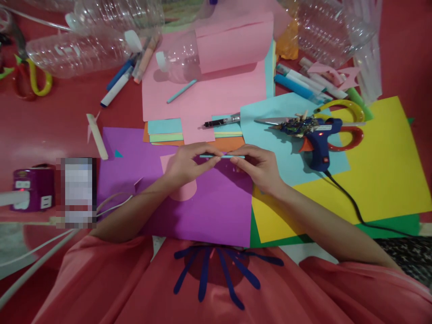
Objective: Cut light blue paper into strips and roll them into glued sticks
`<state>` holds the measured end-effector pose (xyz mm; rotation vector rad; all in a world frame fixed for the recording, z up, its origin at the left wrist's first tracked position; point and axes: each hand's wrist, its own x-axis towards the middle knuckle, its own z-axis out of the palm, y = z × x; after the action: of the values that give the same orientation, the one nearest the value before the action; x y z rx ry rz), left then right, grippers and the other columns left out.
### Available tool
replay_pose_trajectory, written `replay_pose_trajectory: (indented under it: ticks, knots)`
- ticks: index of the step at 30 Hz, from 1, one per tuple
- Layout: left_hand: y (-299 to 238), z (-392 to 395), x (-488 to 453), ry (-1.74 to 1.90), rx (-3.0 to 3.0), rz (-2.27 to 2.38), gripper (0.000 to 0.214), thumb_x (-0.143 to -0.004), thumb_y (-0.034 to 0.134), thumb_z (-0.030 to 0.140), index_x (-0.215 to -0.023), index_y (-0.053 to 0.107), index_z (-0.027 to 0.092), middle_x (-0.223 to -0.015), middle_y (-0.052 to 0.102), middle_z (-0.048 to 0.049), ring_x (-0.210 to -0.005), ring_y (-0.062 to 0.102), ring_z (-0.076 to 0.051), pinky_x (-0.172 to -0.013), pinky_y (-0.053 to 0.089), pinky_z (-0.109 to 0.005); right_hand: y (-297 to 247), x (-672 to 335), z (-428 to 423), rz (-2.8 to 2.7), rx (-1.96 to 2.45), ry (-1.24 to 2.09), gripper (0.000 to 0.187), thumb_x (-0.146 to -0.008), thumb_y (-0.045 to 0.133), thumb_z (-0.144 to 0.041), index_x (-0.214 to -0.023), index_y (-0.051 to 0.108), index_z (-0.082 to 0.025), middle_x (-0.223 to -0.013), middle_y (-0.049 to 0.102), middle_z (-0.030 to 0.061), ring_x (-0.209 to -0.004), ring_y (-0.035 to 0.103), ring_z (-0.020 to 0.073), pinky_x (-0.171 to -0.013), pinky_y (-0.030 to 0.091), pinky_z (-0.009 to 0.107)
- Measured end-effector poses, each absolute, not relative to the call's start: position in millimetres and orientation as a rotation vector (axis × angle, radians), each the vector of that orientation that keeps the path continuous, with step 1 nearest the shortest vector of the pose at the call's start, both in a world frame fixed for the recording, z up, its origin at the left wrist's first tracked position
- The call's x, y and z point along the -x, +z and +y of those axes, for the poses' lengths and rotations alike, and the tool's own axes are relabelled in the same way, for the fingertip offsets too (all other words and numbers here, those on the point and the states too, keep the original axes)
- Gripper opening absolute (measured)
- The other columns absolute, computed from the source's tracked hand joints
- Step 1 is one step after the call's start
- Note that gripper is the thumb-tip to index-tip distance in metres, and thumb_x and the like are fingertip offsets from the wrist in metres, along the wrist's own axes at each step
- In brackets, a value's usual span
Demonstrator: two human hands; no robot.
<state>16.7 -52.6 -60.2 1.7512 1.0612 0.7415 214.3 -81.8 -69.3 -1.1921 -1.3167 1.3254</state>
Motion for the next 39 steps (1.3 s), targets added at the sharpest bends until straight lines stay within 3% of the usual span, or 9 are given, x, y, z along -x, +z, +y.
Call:
replay_pose_trajectory:
  ticks: [4, 14, 20, 26, 39]
  knots:
    - [-61.0, -52.5, -18.1, 0.719, -1.714, 1.051, 0.017, -0.084, 0.065, 0.036, -0.083, 0.073, 0.021, -0.086, 0.077, -0.0028, -0.079, 0.070, -0.014, -0.073, 0.055, -0.024, -69.9, -214.3, -82.6, -1.310, 1.164, 1.396, 0.031, -0.078, 0.072, -0.053, -0.085, 0.077, -0.023, -0.070, 0.072, 0.0004, -0.051, 0.059, 0.0095, -0.054, 0.051, 0.027]
    - [-59.9, -45.7, -14.6, 0.830, -1.703, 1.131, 0.020, -0.080, 0.069, 0.039, -0.079, 0.071, 0.019, -0.081, 0.075, -0.0023, -0.075, 0.067, -0.013, -0.071, 0.054, -0.024, -65.4, -211.5, -82.4, -1.069, 1.182, 1.343, 0.037, -0.071, 0.080, -0.053, -0.072, 0.063, -0.020, -0.059, 0.067, -0.0030, -0.048, 0.061, 0.0099, -0.048, 0.054, 0.024]
    - [-59.7, -41.0, -12.5, 0.876, -1.708, 1.211, 0.020, -0.079, 0.070, 0.039, -0.077, 0.069, 0.019, -0.080, 0.072, -0.0020, -0.074, 0.065, -0.012, -0.070, 0.053, -0.025, -66.5, -209.7, -82.1, -1.036, 1.132, 1.352, 0.035, -0.073, 0.078, -0.053, -0.080, 0.064, -0.021, -0.068, 0.072, -0.0013, -0.056, 0.067, 0.0112, -0.053, 0.058, 0.026]
    - [-65.2, -38.9, -13.0, 0.971, -1.704, 1.185, 0.031, -0.077, 0.074, 0.046, -0.071, 0.065, 0.017, -0.071, 0.067, -0.0001, -0.065, 0.060, -0.010, -0.063, 0.050, -0.024, -66.1, -209.4, -82.3, -1.007, 1.135, 1.308, 0.036, -0.071, 0.081, -0.050, -0.072, 0.061, -0.021, -0.062, 0.072, -0.0031, -0.050, 0.065, 0.0095, -0.048, 0.054, 0.022]
    - [-59.9, -46.3, -14.9, 0.823, -1.738, 1.082, 0.036, -0.078, 0.072, 0.054, -0.073, 0.068, 0.018, -0.073, 0.070, -0.0006, -0.068, 0.063, -0.012, -0.067, 0.051, -0.024, -71.9, -213.8, -86.7, -1.319, 1.106, 1.363, 0.022, -0.082, 0.072, -0.043, -0.088, 0.078, -0.023, -0.077, 0.078, 0.0026, -0.061, 0.070, 0.0123, -0.058, 0.058, 0.026]
